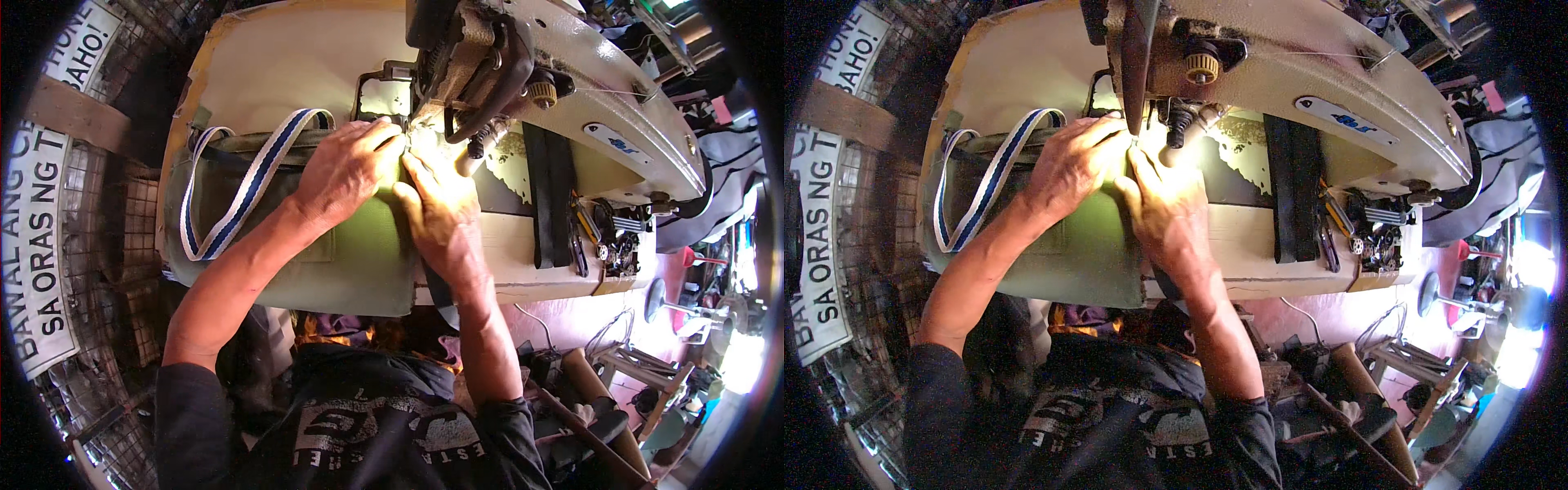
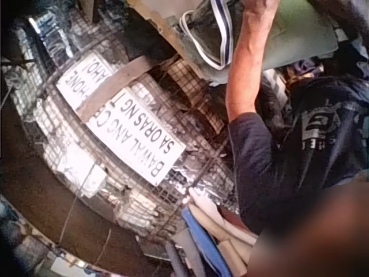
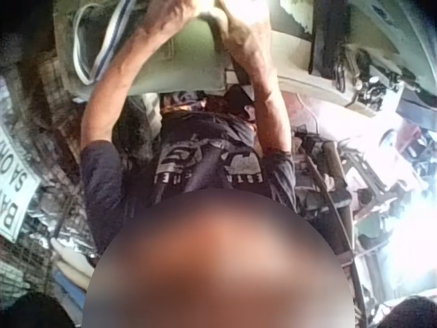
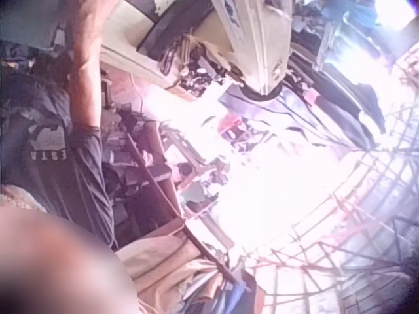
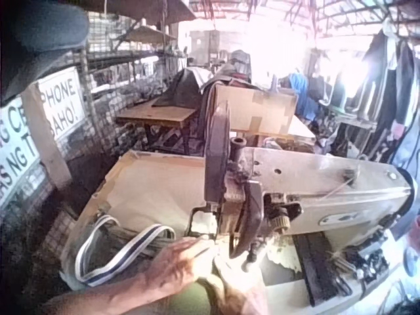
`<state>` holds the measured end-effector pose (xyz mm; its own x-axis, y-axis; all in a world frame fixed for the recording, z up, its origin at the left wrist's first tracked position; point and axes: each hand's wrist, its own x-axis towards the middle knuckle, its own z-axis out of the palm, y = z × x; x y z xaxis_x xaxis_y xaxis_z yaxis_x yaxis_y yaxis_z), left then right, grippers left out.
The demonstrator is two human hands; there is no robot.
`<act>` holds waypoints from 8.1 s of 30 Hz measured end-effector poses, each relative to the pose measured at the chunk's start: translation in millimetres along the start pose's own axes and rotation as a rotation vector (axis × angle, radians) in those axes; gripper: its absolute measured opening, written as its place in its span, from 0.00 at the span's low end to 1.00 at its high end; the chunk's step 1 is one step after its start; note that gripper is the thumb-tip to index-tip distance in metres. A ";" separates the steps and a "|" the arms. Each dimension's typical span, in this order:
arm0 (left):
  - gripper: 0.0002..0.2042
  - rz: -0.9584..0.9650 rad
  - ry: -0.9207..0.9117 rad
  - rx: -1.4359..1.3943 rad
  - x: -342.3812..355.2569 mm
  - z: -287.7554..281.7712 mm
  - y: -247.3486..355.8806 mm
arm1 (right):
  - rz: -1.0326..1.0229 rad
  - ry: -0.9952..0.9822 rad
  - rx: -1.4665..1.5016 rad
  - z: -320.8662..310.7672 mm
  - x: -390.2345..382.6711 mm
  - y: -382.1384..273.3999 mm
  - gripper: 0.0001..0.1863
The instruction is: Sewing a green fabric bag and attaching a black strap using an industrial sewing machine.
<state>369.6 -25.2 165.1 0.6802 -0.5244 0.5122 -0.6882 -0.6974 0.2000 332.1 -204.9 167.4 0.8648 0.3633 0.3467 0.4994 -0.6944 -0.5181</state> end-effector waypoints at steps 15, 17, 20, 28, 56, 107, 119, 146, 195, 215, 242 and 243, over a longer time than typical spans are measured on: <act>0.11 0.030 0.068 -0.051 -3.8 3.1 -5.4 | -0.015 0.095 0.210 14.5 37.9 61.7 0.07; 0.11 0.030 0.051 -0.105 -4.4 3.6 -5.5 | 0.051 0.113 0.433 26.2 36.5 64.8 0.06; 0.11 0.038 0.088 0.001 -2.9 3.7 -5.0 | 0.224 0.217 0.485 37.7 34.4 69.0 0.07; 0.13 -0.032 -0.057 0.008 -4.7 0.5 -4.4 | 0.323 0.156 0.519 -39.5 -19.6 44.7 0.09; 0.11 -0.055 -0.027 -0.108 -2.1 -0.1 -4.3 | 0.431 0.670 -0.573 -113.5 -123.1 150.5 0.18; 0.14 -0.674 0.008 -0.885 -75.2 -60.0 57.8 | 0.539 0.139 0.184 1.1 -33.4 -22.8 0.17; 0.15 -0.091 -0.259 -0.221 -52.0 -55.1 80.7 | 0.460 0.139 0.222 -2.5 -34.7 -28.2 0.13; 0.13 0.137 -0.106 0.014 -13.8 -10.9 -6.6 | 0.156 -0.146 -0.087 -4.4 -34.8 -23.3 0.13; 0.08 0.288 -0.049 -0.096 0.5 1.9 -43.4 | 0.067 -0.046 -0.134 4.4 -2.9 -18.1 0.11; 0.27 -0.020 -0.222 -0.054 -111.4 -32.9 127.7 | 0.265 0.069 -0.008 -20.4 -94.2 -43.2 0.25; 0.12 -0.175 -0.215 -0.607 -99.5 -57.7 96.3 | 0.591 0.060 0.381 -29.4 -93.1 -59.5 0.14; 0.12 -0.126 -0.223 -0.513 -97.3 -55.8 98.0 | 0.594 0.064 0.378 -29.0 -93.3 -59.3 0.14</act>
<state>221.9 -15.3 181.5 0.7631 -0.5822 0.2805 -0.5952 -0.4640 0.6561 220.2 -215.6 188.5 0.9977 -0.0554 -0.0398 -0.0621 -0.4964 -0.8659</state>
